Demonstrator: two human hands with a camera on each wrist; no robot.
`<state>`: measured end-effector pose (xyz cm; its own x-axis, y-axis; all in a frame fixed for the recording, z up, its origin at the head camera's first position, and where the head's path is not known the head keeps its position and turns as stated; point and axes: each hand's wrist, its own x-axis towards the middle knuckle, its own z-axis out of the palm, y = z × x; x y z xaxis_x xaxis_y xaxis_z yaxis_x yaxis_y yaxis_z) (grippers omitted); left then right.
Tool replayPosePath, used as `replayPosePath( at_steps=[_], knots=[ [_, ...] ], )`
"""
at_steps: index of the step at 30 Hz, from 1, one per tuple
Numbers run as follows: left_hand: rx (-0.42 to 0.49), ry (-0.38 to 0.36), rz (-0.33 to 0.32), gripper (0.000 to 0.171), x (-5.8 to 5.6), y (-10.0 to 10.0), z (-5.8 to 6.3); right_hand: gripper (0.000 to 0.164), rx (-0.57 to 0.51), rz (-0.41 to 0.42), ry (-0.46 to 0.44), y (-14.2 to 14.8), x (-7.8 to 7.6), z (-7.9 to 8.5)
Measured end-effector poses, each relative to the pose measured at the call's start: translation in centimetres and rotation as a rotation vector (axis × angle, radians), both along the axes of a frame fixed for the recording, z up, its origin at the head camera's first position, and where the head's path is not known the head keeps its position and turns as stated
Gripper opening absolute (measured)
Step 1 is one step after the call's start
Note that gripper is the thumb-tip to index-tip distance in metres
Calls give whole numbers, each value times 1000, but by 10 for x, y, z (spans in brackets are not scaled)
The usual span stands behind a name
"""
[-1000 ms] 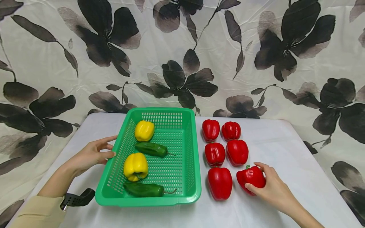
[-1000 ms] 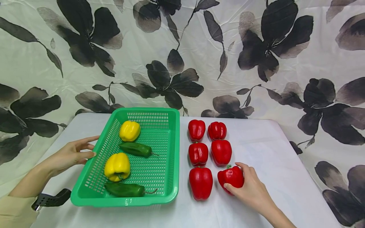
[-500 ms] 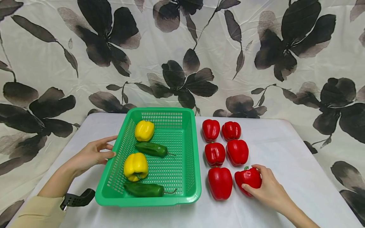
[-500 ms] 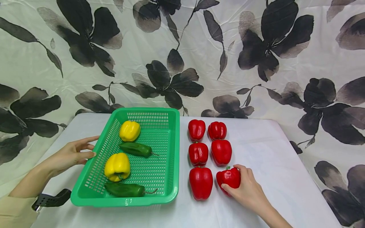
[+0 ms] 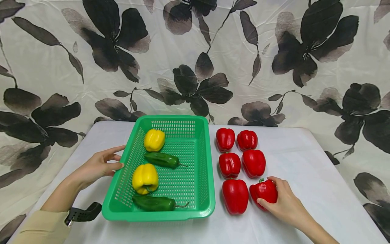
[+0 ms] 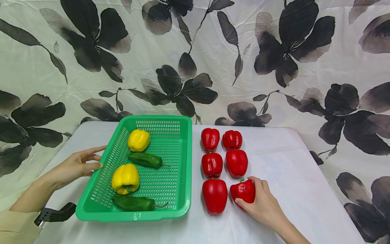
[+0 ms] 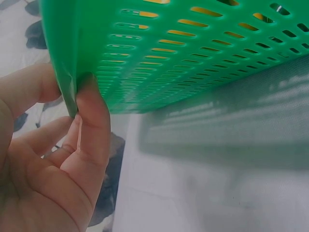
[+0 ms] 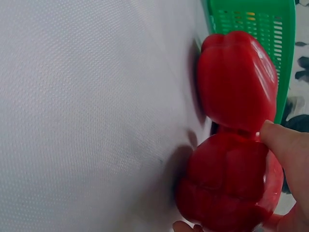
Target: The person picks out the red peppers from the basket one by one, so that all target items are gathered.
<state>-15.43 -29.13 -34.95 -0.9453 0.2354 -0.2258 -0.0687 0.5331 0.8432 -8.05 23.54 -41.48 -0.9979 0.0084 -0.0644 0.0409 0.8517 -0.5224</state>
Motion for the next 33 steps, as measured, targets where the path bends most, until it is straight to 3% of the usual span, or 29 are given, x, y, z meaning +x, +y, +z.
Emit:
replayPosePath(
  at_steps=[20, 33],
  knots=[
    [21, -1, -2, 73, 1, 1, 2, 69, -8, 49, 18, 0, 2, 6],
    [16, 4, 2, 73, 1, 0, 1, 64, 13, 20, 18, -1, 2, 10]
  ],
)
